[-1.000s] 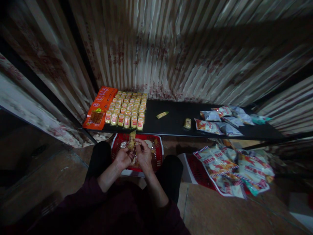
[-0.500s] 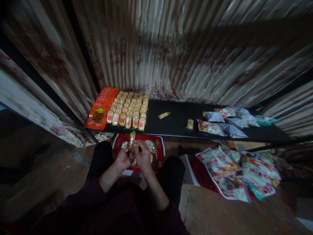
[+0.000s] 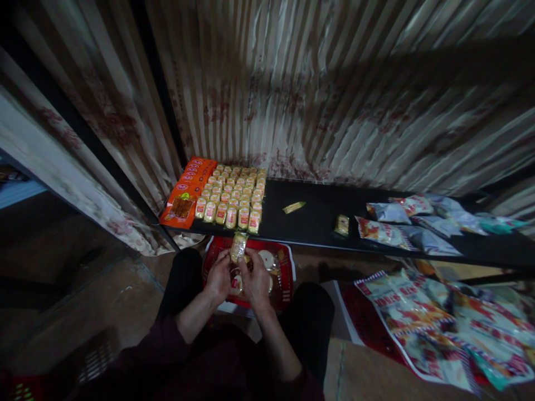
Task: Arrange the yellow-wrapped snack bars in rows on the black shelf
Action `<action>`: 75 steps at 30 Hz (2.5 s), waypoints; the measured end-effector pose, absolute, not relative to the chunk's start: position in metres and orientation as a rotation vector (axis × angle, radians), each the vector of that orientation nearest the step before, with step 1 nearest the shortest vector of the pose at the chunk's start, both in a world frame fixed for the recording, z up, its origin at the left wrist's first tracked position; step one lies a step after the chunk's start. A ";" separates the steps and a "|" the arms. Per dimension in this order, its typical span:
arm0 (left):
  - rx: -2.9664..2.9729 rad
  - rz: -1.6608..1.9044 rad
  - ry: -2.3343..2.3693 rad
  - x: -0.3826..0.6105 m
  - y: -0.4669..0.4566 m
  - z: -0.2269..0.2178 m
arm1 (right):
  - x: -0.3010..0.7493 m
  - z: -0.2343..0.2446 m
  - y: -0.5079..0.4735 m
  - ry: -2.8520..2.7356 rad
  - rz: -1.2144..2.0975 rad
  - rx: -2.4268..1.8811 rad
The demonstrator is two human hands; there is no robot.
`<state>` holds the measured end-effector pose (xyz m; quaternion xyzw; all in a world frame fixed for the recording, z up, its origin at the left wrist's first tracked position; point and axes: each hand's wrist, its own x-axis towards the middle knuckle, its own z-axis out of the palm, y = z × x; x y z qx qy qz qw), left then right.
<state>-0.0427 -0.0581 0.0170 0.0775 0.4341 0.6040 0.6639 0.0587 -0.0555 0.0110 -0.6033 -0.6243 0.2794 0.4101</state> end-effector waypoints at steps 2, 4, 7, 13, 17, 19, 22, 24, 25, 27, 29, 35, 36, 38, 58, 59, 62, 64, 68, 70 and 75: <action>0.273 1.394 1.039 -0.044 -0.061 0.016 | 0.059 0.005 -0.054 -1.550 0.699 -1.518; 0.366 1.408 1.106 -0.045 -0.063 0.014 | 0.059 0.001 -0.052 -1.504 0.721 -1.505; 0.473 1.429 1.202 -0.045 -0.065 0.013 | 0.056 -0.004 -0.049 -1.418 0.803 -1.476; 0.720 1.506 1.314 -0.048 -0.065 0.010 | 0.047 -0.001 -0.048 -1.318 0.957 -1.416; 0.808 1.551 1.434 -0.051 -0.066 0.013 | 0.036 0.007 -0.045 -1.318 1.115 -1.372; 0.828 1.585 1.449 -0.054 -0.066 0.015 | 0.029 0.007 -0.041 -1.348 1.160 -1.325; 0.877 1.612 1.481 -0.061 -0.064 0.017 | 0.019 0.002 -0.034 -1.368 1.164 -1.289; 0.935 1.618 1.505 -0.067 -0.062 0.015 | 0.012 -0.003 -0.028 -1.357 1.160 -1.304; 0.965 1.620 1.517 -0.071 -0.060 0.015 | 0.007 -0.004 -0.025 -1.350 1.165 -1.305; 1.008 1.633 1.540 -0.078 -0.055 0.013 | -0.002 -0.003 -0.019 -1.340 1.190 -1.277; 1.015 1.656 1.553 -0.087 -0.049 0.013 | -0.013 -0.001 -0.011 -1.339 1.219 -1.241; 1.013 1.706 1.599 -0.113 -0.027 0.015 | -0.047 -0.002 0.014 -1.280 1.248 -1.206; 1.007 1.725 1.604 -0.118 -0.024 0.015 | -0.052 -0.005 0.018 -1.270 1.243 -1.199; 0.989 1.765 1.612 -0.125 -0.018 0.015 | -0.063 -0.011 0.025 -1.259 1.203 -1.205; 1.079 1.770 1.752 -0.167 0.032 -0.023 | -0.106 -0.008 0.048 -1.486 0.854 -1.321; 1.105 1.750 1.776 -0.168 0.035 -0.026 | -0.105 -0.009 0.047 -1.508 0.828 -1.320; 1.236 1.645 1.859 -0.171 0.040 -0.033 | -0.104 -0.010 0.046 -1.572 0.744 -1.312; 1.343 1.592 1.906 -0.172 0.043 -0.038 | -0.101 -0.011 0.045 -1.620 0.698 -1.299; 1.508 1.540 2.029 -0.170 0.045 -0.045 | -0.095 -0.014 0.043 -1.702 0.630 -1.284; 1.555 1.521 2.087 -0.168 0.045 -0.048 | -0.091 -0.015 0.042 -1.720 0.603 -1.291; 1.580 1.510 2.212 -0.165 0.045 -0.053 | -0.083 -0.018 0.039 -1.734 0.566 -1.307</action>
